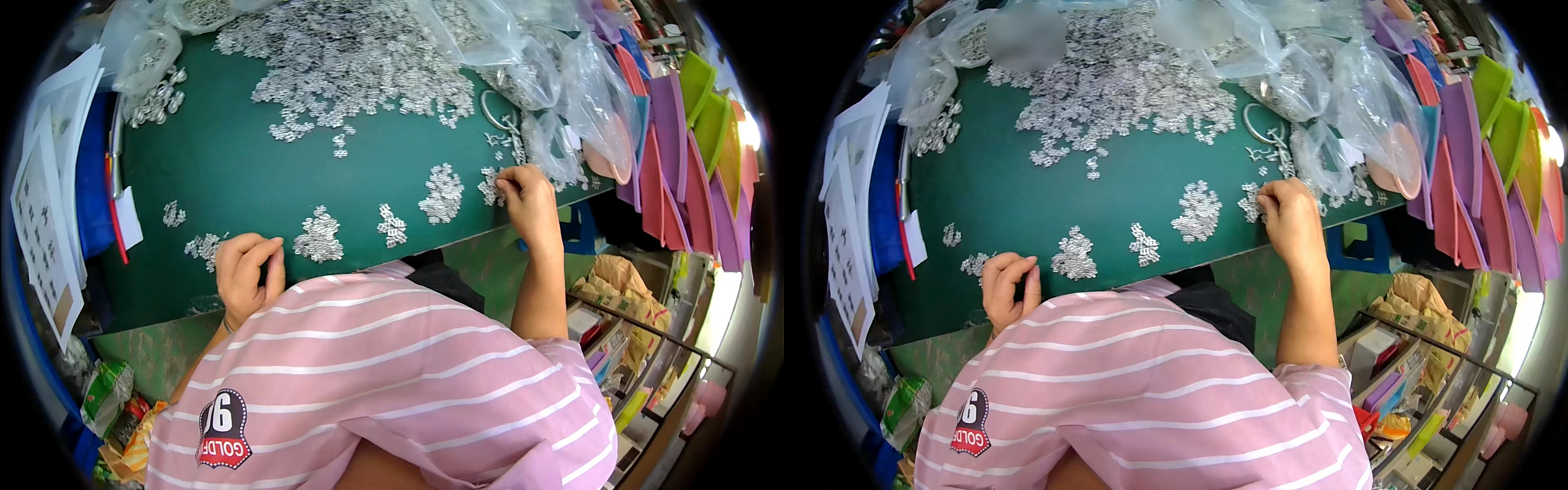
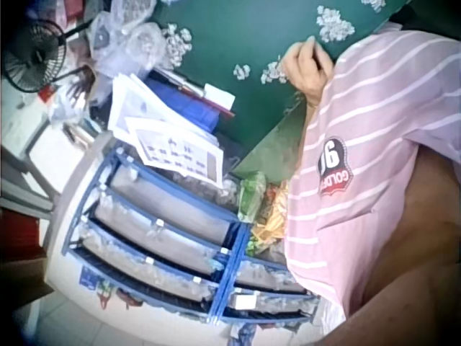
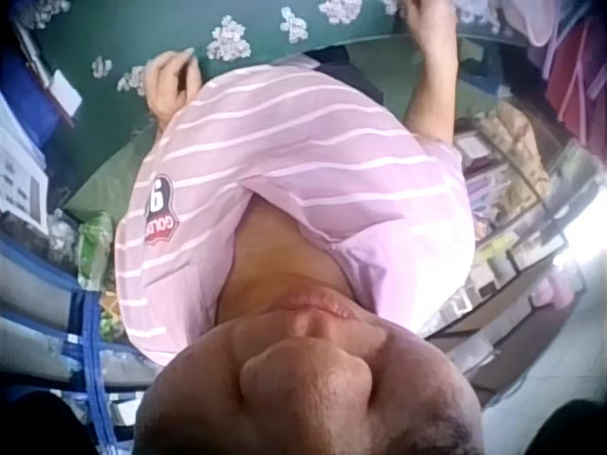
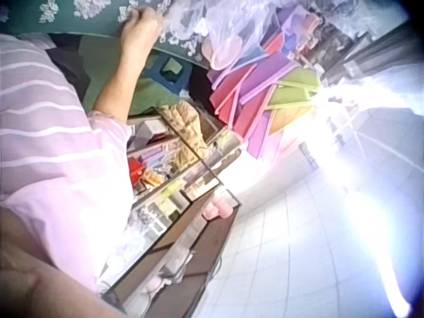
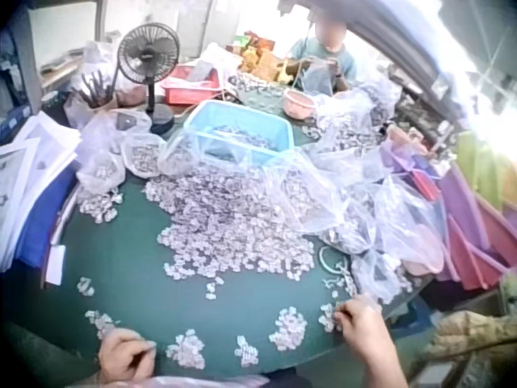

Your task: The person sorts and counts small, flower-shaped metal hardware pieces by hand, moving them into small clusters on a green workspace.

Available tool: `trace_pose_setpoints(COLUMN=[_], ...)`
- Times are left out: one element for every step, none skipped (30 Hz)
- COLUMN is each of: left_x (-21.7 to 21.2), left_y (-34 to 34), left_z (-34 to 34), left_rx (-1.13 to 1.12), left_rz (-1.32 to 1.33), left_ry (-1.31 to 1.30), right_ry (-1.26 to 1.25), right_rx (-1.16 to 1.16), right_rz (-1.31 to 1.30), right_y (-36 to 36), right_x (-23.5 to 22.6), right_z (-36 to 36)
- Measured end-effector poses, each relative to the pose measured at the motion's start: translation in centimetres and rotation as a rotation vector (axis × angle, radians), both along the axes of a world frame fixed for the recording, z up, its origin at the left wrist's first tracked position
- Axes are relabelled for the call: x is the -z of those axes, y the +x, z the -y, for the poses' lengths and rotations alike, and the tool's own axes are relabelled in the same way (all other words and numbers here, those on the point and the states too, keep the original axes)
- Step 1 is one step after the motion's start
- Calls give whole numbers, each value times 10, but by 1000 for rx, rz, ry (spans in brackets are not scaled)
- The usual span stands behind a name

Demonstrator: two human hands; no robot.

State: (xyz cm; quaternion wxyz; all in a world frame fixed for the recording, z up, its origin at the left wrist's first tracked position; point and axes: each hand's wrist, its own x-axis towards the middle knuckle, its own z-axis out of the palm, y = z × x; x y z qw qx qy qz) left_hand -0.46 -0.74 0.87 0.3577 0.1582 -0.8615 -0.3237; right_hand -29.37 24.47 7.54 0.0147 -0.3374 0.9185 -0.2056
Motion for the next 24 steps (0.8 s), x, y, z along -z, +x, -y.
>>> trace_pose_setpoints(left_x=[-2, -4, -5, -8, -10, -14, -19, -25, -30, -35, -38, -37, -35, -33, -32, -34, -36, -37, -36, -35, -32, -28, -24, -19], left_y=[-1, -1, -4, -5, -8, -12, -17, -22, -27, -31, -34, -35, -35, -37, -40, -46, -57, -70, -82, -91, -98, -102, -102, -101], left_z=[1, 3, 3, 3, 3, 3, 6, 12, 17, 22, 26, 31, 34, 38, 43, 48, 51, 55, 57, 58, 59, 60, 60, 58], left_rx=[10, 19, 26, 24, 21, 20, 21, 76, 80, 78, 79, 96, 86, 78, 74, 62, 45, 28, 14, 36, 58, 82, 146, 209], left_rz=[7, 19, 9, 22, 32, 39, 43, 61, 88, 115, 141, 177, 189, 201, 212, 215, 213, 210, 205, 236, 268, 298, 291, 284], left_ry=[-2, -13, -28, -4, 21, 24, 34, 6, 8, 11, 13, 28, 12, -3, -19, -95, -137, -179, -225, -239, -253, -270, -236, -201], right_ry=[-17, -73, -131, -199, -268, -315, -357, -361, -365, -313, -296, -278, -258, -321, -349, -337, -316, -323, -331, -343, -333, -326, -319, -323], right_rx=[-36, 16, 31, -72, -174, -304, -432, -498, -561, -584, -600, -611, -627, -585, -518, -482, -440, -460, -479, -503, -489, -472, -456, -405], right_rz=[-57, -42, 2, 16, 25, -2, -33, -39, -45, -1, 27, 55, 83, 163, 150, 134, 117, 79, 39, -2, 2, 3, 5, 27], right_y=[3, 7, 14, 20, 25, 34, 41, 45, 49, 51, 51, 50, 48, 46, 43, 39, 37, 38, 39, 40, 40, 39, 38, 37], right_x=[5, 7, 2, 4, 9, 17, 23, 27, 31, 32, 34, 36, 37, 37, 39, 37, 35, 37, 39, 39, 38, 37, 37, 36], right_z=[5, 14, 31, 49, 66, 88, 111, 130, 144, 153, 155, 153, 150, 145, 142, 140, 139, 141, 145, 148, 146, 144, 143, 143])
